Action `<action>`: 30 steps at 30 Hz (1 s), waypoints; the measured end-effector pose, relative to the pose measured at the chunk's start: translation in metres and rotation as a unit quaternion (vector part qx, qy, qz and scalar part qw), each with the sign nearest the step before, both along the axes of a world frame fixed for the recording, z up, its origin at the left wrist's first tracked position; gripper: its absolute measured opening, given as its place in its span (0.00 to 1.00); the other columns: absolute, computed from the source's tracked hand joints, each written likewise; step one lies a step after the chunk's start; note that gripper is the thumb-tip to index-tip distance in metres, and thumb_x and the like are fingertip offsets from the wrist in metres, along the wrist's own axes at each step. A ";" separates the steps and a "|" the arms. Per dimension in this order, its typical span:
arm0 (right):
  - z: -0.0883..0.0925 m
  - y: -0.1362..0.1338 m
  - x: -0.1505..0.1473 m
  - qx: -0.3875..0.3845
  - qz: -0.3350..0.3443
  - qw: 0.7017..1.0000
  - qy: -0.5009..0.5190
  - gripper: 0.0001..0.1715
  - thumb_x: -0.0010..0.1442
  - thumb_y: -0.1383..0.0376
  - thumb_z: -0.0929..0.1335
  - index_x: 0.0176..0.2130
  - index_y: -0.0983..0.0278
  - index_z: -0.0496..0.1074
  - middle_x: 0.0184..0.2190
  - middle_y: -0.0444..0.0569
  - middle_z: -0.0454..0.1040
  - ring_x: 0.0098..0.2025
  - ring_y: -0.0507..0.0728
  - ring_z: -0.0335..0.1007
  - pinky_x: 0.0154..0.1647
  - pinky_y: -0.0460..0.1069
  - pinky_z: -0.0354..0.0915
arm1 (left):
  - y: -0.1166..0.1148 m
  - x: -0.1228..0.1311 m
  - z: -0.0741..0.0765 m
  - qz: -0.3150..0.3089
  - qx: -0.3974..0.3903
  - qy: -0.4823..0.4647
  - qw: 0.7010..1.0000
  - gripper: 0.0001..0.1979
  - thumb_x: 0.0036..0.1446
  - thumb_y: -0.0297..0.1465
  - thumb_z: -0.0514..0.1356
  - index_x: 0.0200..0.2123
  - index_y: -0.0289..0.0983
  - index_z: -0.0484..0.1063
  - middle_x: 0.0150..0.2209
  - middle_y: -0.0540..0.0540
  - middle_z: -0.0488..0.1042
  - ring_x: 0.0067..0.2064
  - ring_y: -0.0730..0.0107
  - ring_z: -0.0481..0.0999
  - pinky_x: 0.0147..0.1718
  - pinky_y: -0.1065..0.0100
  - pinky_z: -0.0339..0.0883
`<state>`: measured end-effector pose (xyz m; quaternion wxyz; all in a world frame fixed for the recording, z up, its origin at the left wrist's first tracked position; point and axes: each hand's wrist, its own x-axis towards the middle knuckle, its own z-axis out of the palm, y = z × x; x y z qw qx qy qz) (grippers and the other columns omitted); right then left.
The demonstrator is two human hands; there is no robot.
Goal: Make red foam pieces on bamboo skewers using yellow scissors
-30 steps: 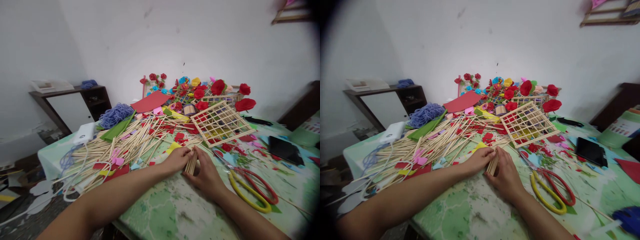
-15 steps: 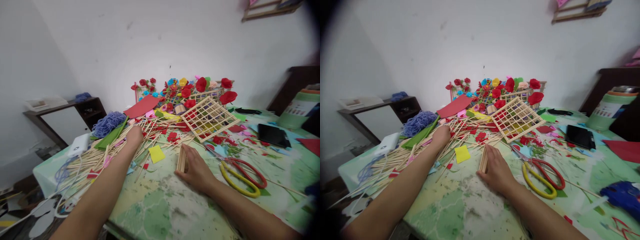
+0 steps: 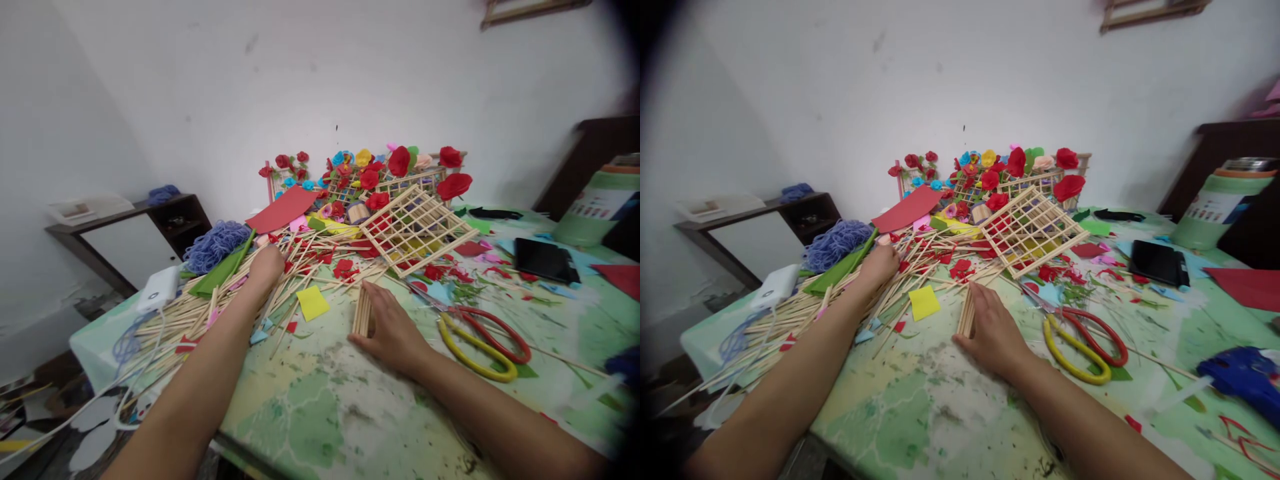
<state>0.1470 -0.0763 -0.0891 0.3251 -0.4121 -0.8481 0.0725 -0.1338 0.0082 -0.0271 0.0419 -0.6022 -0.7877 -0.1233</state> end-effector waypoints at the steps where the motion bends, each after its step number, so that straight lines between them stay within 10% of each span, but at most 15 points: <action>1: 0.000 0.000 0.000 0.001 0.000 1.000 -0.001 0.54 0.45 0.56 0.70 0.62 0.65 0.42 0.59 0.59 0.53 0.60 0.65 0.48 0.59 0.62 0.49 | -0.001 0.000 0.001 -0.008 0.005 0.001 1.000 0.18 0.56 0.36 0.47 0.34 0.31 0.72 0.38 0.33 0.74 0.39 0.58 0.74 0.36 0.67 0.64; 15: 0.002 0.000 -0.001 -0.011 -0.006 1.000 -0.001 0.53 0.45 0.55 0.70 0.61 0.64 0.44 0.57 0.59 0.56 0.59 0.64 0.50 0.58 0.60 0.51 | -0.004 -0.017 -0.005 0.071 0.017 0.036 0.997 0.12 0.50 0.25 0.50 0.34 0.30 0.73 0.36 0.31 0.74 0.38 0.54 0.74 0.34 0.63 0.65; 21: 0.001 -0.001 -0.001 -0.016 -0.012 1.000 -0.005 0.53 0.45 0.55 0.70 0.62 0.64 0.43 0.58 0.58 0.55 0.60 0.64 0.48 0.59 0.60 0.50 | -0.013 0.000 0.020 -0.018 0.205 -0.048 0.977 0.10 0.51 0.32 0.52 0.28 0.34 0.71 0.29 0.39 0.74 0.33 0.60 0.72 0.32 0.66 0.62; 25: 0.001 -0.001 0.000 -0.017 -0.009 1.000 -0.002 0.53 0.44 0.55 0.70 0.62 0.64 0.44 0.59 0.58 0.54 0.60 0.64 0.48 0.59 0.61 0.49 | -0.022 0.028 0.030 -0.159 0.294 -0.292 0.896 0.09 0.49 0.34 0.57 0.27 0.33 0.69 0.24 0.49 0.69 0.26 0.73 0.66 0.28 0.72 0.60; 30: 0.002 -0.001 0.000 -0.004 0.001 1.000 0.002 0.54 0.44 0.56 0.71 0.61 0.65 0.43 0.58 0.59 0.55 0.59 0.65 0.49 0.59 0.61 0.51 | -0.035 0.066 0.020 -0.216 0.052 -0.688 0.690 0.08 0.45 0.31 0.63 0.28 0.33 0.68 0.20 0.54 0.64 0.19 0.83 0.61 0.21 0.77 0.58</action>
